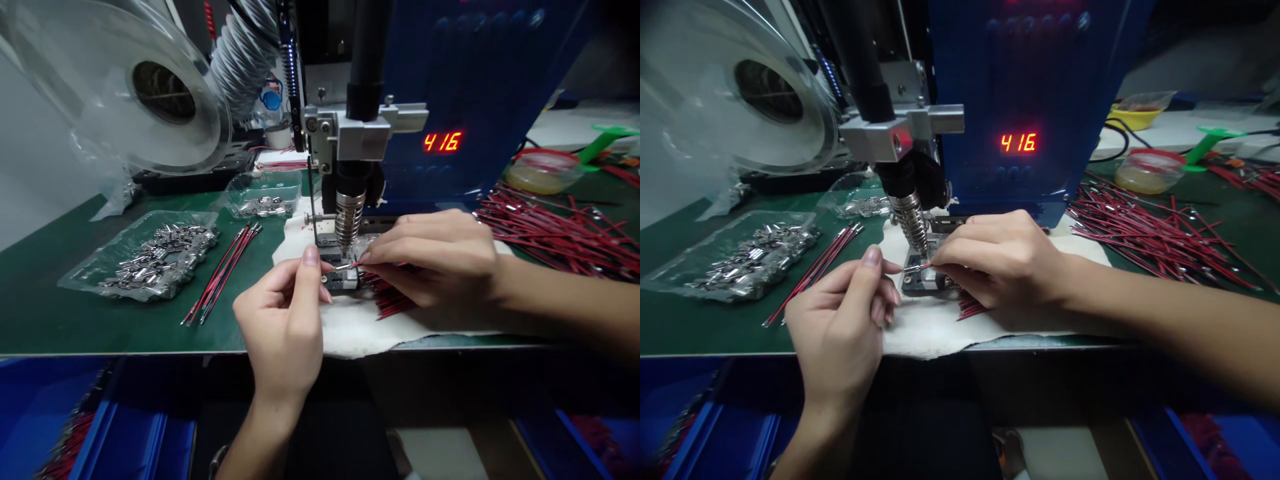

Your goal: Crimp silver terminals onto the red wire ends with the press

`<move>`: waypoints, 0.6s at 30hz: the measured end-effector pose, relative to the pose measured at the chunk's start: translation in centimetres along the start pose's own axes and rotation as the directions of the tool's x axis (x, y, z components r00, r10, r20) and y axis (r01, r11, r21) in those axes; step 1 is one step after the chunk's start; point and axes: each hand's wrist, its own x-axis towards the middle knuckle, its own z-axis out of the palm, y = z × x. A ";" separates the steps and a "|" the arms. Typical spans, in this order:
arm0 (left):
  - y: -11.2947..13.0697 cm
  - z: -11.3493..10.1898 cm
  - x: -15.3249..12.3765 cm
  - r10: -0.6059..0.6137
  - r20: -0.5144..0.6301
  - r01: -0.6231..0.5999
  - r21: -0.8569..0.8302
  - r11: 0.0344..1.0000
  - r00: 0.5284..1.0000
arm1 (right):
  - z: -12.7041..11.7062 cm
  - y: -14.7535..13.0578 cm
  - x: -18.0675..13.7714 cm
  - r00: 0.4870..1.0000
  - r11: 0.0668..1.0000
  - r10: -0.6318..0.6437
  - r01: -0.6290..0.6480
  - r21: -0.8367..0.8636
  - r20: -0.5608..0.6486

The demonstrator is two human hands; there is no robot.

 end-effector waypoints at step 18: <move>0.1 -0.1 -0.2 0.030 -0.047 -0.029 0.009 1.000 0.998 | -0.4 -0.1 0.1 0.998 0.998 -0.047 0.048 -0.035 0.029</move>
